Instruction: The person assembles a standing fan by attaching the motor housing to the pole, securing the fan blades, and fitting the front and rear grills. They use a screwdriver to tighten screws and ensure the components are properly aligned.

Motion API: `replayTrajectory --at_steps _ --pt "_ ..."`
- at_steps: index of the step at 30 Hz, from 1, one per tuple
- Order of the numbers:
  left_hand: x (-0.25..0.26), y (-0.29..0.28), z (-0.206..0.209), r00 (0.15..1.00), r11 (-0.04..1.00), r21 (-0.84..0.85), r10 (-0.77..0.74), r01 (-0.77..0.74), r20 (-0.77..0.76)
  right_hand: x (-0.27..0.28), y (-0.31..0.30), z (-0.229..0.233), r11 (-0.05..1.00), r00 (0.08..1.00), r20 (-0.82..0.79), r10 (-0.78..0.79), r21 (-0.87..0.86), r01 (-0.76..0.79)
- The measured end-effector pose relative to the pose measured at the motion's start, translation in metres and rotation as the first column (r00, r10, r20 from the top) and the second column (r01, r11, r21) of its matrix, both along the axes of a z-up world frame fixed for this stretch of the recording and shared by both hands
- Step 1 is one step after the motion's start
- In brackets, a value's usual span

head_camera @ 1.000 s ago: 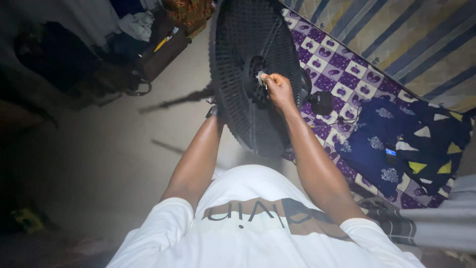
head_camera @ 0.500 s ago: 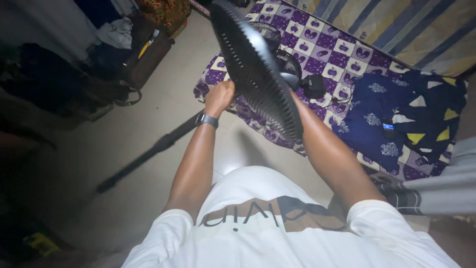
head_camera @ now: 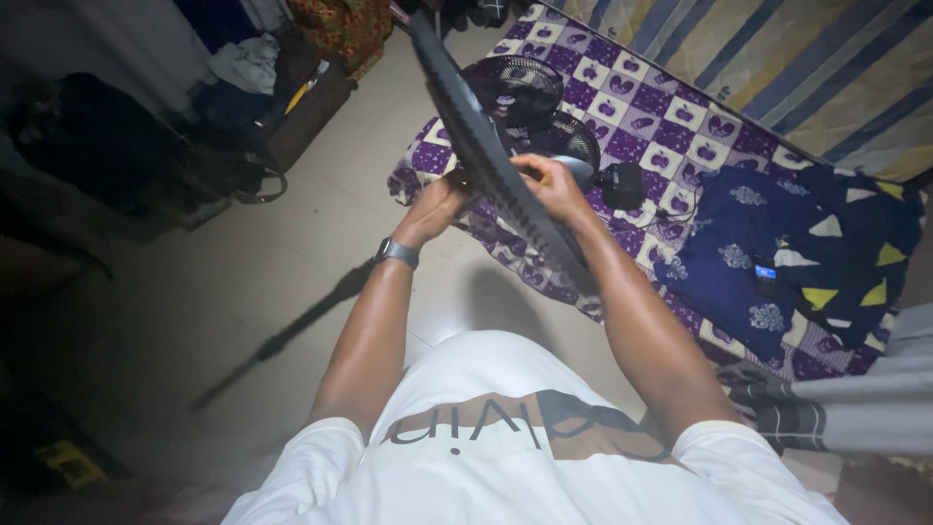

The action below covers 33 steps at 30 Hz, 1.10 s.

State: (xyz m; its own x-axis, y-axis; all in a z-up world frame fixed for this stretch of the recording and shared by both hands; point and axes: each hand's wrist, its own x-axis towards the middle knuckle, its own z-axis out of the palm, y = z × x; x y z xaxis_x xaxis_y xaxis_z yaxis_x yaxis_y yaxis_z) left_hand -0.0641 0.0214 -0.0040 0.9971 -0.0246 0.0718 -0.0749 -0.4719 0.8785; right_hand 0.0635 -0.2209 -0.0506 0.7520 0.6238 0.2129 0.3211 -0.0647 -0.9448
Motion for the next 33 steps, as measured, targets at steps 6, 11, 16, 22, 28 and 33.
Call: replayTrajectory --at_steps 6,11,16,22,28,33 --pt "-0.001 -0.010 0.003 1.000 0.998 -0.056 0.019 -0.019 -0.011 -0.002 -0.006 0.026 0.983 0.796 0.604 0.037 -0.165 0.080" --pt "-0.001 0.003 0.001 0.989 0.986 -0.137 -0.107 0.093 -0.100 -0.008 0.000 0.021 0.969 0.931 0.348 -0.114 -0.168 0.181" --pt "0.016 0.021 -0.041 0.983 0.986 -0.133 -0.120 0.102 -0.135 0.002 0.002 0.018 0.996 0.959 -0.269 -0.086 -0.055 0.074" --pt "0.019 0.041 -0.099 0.994 0.916 -0.389 -0.112 0.096 -0.019 0.008 0.027 0.023 0.954 0.961 -0.188 -0.203 -0.261 0.150" --pt "0.021 0.027 -0.101 0.989 0.963 -0.227 -0.133 0.146 0.071 0.003 0.047 0.047 0.975 0.983 -0.087 -0.160 -0.171 0.143" --pt "0.021 0.025 -0.102 0.971 0.997 0.065 -0.045 0.031 0.235 -0.016 0.042 0.063 0.982 0.952 0.303 0.038 -0.188 0.021"
